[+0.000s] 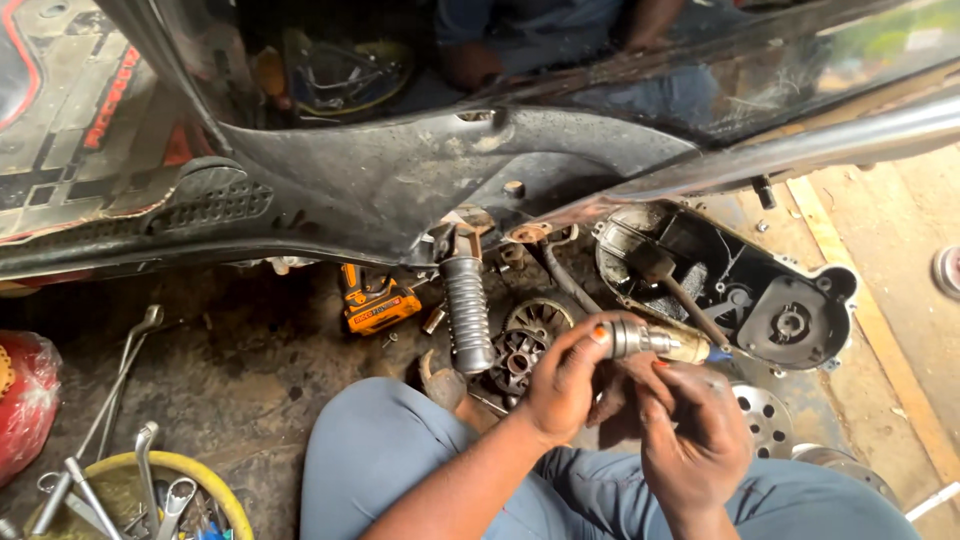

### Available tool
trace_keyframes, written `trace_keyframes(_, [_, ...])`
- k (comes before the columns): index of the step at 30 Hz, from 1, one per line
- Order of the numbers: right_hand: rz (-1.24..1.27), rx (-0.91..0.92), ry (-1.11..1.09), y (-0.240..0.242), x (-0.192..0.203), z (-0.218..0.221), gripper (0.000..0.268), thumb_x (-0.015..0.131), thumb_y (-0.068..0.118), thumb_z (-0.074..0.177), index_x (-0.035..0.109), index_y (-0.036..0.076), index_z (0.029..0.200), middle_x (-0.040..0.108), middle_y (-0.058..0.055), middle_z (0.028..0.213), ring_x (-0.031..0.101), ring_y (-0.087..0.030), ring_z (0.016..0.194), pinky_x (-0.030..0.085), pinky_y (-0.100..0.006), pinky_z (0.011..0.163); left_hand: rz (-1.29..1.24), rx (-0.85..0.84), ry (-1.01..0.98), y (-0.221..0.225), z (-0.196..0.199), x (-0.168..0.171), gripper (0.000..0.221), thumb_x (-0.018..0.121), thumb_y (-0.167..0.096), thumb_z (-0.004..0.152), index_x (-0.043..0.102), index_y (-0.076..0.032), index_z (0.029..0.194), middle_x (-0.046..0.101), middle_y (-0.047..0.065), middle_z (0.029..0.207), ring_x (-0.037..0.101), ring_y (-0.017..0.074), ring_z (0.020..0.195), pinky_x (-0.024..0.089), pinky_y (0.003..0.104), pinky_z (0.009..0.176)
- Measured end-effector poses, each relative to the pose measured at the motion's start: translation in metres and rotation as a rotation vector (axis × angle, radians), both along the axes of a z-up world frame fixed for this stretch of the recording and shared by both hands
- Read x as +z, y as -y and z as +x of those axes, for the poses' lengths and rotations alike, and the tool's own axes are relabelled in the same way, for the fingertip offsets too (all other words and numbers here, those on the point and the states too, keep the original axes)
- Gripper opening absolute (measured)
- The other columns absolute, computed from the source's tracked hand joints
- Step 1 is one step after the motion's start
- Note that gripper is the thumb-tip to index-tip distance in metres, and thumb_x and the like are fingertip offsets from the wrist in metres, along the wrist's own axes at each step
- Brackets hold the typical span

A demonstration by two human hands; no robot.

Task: The person wipes a bearing and a gear with a cloth, then holds the bearing against the gear while fitting the assembly into the scooter's engine case.

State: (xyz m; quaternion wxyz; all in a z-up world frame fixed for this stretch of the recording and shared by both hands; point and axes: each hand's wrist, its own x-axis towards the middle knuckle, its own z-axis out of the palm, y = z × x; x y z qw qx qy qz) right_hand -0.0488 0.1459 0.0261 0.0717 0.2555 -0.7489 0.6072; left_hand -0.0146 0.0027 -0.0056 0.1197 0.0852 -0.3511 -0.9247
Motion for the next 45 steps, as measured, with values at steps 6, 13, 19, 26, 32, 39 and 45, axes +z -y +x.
trace_keyframes(6, [0.137,-0.165,-0.205,-0.004,0.016,-0.012,0.02,0.074,0.001,0.089,0.069,-0.002,0.108,0.069,-0.014,0.101,0.069,-0.02,0.092,0.054,-0.027,0.081,-0.312,-0.217,0.095,-0.015,0.012,-0.006,0.044,0.044,-0.038,0.111,0.054,-0.004,0.137,0.058,0.01,0.092,0.048,0.0205,0.072,0.038,0.037,0.065])
trace_keyframes(13, [0.145,-0.176,0.146,-0.037,0.008,-0.048,0.015,0.066,0.012,0.103,0.068,-0.001,0.11,0.072,-0.011,0.103,0.067,-0.019,0.094,0.053,-0.032,0.086,-1.202,0.042,-0.187,-0.026,0.013,-0.024,0.039,0.05,-0.046,0.119,0.05,-0.008,0.119,0.056,0.006,0.106,0.055,0.0131,0.097,0.05,0.029,0.087])
trace_keyframes(19, [-0.77,0.0,0.598,-0.061,0.01,-0.067,0.018,0.053,0.017,0.118,0.056,-0.001,0.114,0.061,-0.013,0.105,0.066,-0.021,0.095,0.057,-0.036,0.087,-0.255,-0.201,-0.063,0.017,-0.004,0.013,0.055,0.074,-0.032,0.096,0.043,-0.009,0.135,0.062,0.01,0.117,0.065,0.0175,0.103,0.055,0.034,0.091])
trace_keyframes(26, [-0.471,0.074,0.758,-0.033,-0.011,-0.047,0.016,0.05,0.002,0.105,0.053,0.006,0.119,0.064,-0.016,0.11,0.071,-0.032,0.094,0.055,-0.042,0.072,0.087,-0.226,-0.146,0.021,-0.003,0.005,0.039,0.064,-0.028,0.107,0.053,-0.002,0.135,0.065,0.012,0.115,0.066,0.0212,0.095,0.058,0.038,0.088])
trace_keyframes(32, [-0.111,0.146,0.537,-0.028,-0.027,-0.037,0.016,0.053,0.001,0.102,0.067,-0.003,0.109,0.072,-0.014,0.111,0.066,-0.017,0.106,0.049,-0.026,0.096,-0.01,-0.119,-0.03,0.011,-0.005,0.003,0.044,0.05,-0.04,0.106,0.063,-0.001,0.122,0.068,0.007,0.111,0.066,0.0129,0.092,0.057,0.03,0.082])
trace_keyframes(39, [-0.049,0.089,0.366,-0.022,0.005,-0.03,0.031,0.056,0.0,0.094,0.066,-0.002,0.123,0.069,-0.014,0.107,0.062,-0.018,0.095,0.048,-0.027,0.087,-0.045,-0.053,0.078,-0.002,-0.006,-0.033,0.036,0.046,-0.041,0.117,0.061,-0.008,0.113,0.058,0.002,0.09,0.054,0.0095,0.075,0.045,0.023,0.065])
trace_keyframes(45, [0.093,0.186,-0.048,-0.003,0.03,-0.017,0.025,0.065,-0.006,0.082,0.071,0.002,0.105,0.067,-0.013,0.108,0.067,-0.02,0.094,0.052,-0.03,0.085,-0.322,-0.06,0.149,-0.017,-0.007,-0.031,0.03,0.042,-0.035,0.114,0.058,-0.01,0.11,0.057,-0.002,0.099,0.053,0.0053,0.094,0.046,0.02,0.089])
